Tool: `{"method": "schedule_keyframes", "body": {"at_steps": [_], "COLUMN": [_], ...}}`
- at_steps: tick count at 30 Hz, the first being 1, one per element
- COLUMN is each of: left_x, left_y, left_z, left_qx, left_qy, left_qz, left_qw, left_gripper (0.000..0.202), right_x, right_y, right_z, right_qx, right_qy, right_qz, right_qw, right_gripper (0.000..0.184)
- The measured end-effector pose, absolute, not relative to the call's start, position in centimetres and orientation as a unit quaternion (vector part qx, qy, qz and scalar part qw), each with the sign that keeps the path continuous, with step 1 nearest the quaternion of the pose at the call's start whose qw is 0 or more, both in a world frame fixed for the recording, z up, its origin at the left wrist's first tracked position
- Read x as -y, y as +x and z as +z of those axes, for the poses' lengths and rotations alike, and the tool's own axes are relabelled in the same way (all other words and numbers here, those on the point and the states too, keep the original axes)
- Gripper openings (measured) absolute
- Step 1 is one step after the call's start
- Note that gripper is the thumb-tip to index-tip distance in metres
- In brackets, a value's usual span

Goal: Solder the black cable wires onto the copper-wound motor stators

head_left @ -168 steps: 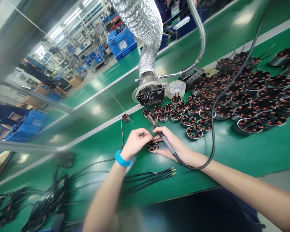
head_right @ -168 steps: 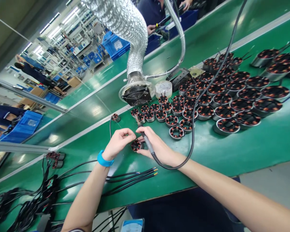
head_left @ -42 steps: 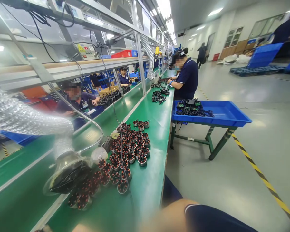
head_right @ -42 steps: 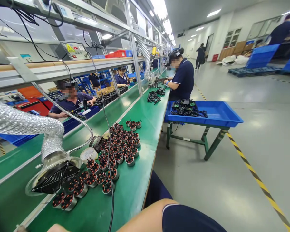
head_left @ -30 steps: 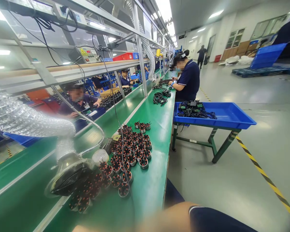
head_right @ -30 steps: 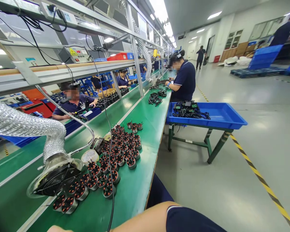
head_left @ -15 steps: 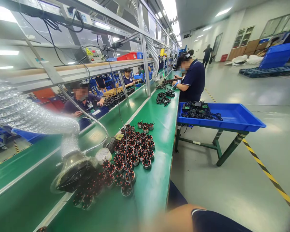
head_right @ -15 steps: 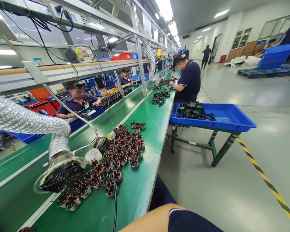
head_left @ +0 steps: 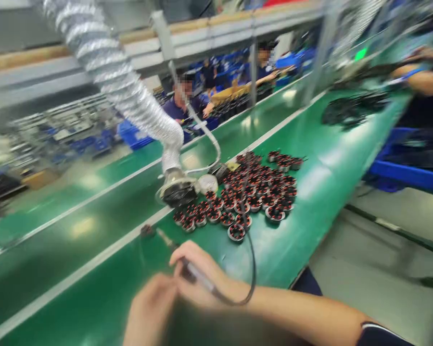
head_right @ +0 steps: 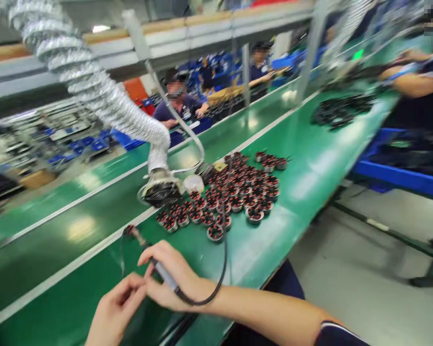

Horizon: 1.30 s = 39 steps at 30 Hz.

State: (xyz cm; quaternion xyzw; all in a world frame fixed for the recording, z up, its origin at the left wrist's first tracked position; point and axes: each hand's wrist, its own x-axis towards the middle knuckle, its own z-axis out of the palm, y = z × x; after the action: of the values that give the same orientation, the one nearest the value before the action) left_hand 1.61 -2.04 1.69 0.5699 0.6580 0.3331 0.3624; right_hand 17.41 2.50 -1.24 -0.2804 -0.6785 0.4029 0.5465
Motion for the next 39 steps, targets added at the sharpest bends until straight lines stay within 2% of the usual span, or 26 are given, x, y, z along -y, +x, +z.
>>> {"method": "schedule_keyframes", "body": {"at_steps": [4, 7, 12, 14, 19, 24, 30, 39], "left_x": [1.2, 1.1, 1.2, 1.2, 0.8, 0.6, 0.5, 0.5], "left_y": [0.5, 0.4, 1.5, 1.8, 2.1, 2.0, 2.1, 2.0], "left_z": [1.0, 0.4, -0.4, -0.7, -1.4, -1.9, -2.1, -2.4], "left_qx": [-0.621, -0.602, -0.586, -0.592, -0.609, -0.627, -0.639, -0.634], "left_qy": [0.577, 0.555, 0.45, 0.436, 0.425, 0.403, 0.404, 0.408], "left_qz": [0.348, 0.38, 0.413, 0.434, 0.481, 0.489, 0.483, 0.492], "left_qw": [0.401, 0.431, 0.532, 0.52, 0.465, 0.454, 0.442, 0.436], "left_gripper": [0.029, 0.024, 0.031, 0.03, 0.022, 0.018, 0.016, 0.017], "right_x": [-2.3, -2.5, -2.3, -2.5, -3.3, -3.1, -2.7, -2.9], "right_y": [17.7, 17.7, 18.4, 18.8, 19.6, 21.0, 21.5, 20.7], "right_z": [-1.3, -2.1, -3.6, -3.6, -2.6, -2.7, -3.1, -1.9], "right_qx": [0.673, 0.724, 0.821, 0.811, 0.748, 0.703, 0.711, 0.747], "right_qy": [-0.273, -0.263, -0.234, -0.255, -0.288, -0.379, -0.325, -0.293], "right_qz": [0.416, 0.361, 0.247, 0.255, 0.265, 0.268, 0.254, 0.244], "right_qw": [0.547, 0.525, 0.459, 0.461, 0.536, 0.539, 0.57, 0.544], "right_gripper": [0.029, 0.024, 0.038, 0.033, 0.021, 0.014, 0.016, 0.016]}}
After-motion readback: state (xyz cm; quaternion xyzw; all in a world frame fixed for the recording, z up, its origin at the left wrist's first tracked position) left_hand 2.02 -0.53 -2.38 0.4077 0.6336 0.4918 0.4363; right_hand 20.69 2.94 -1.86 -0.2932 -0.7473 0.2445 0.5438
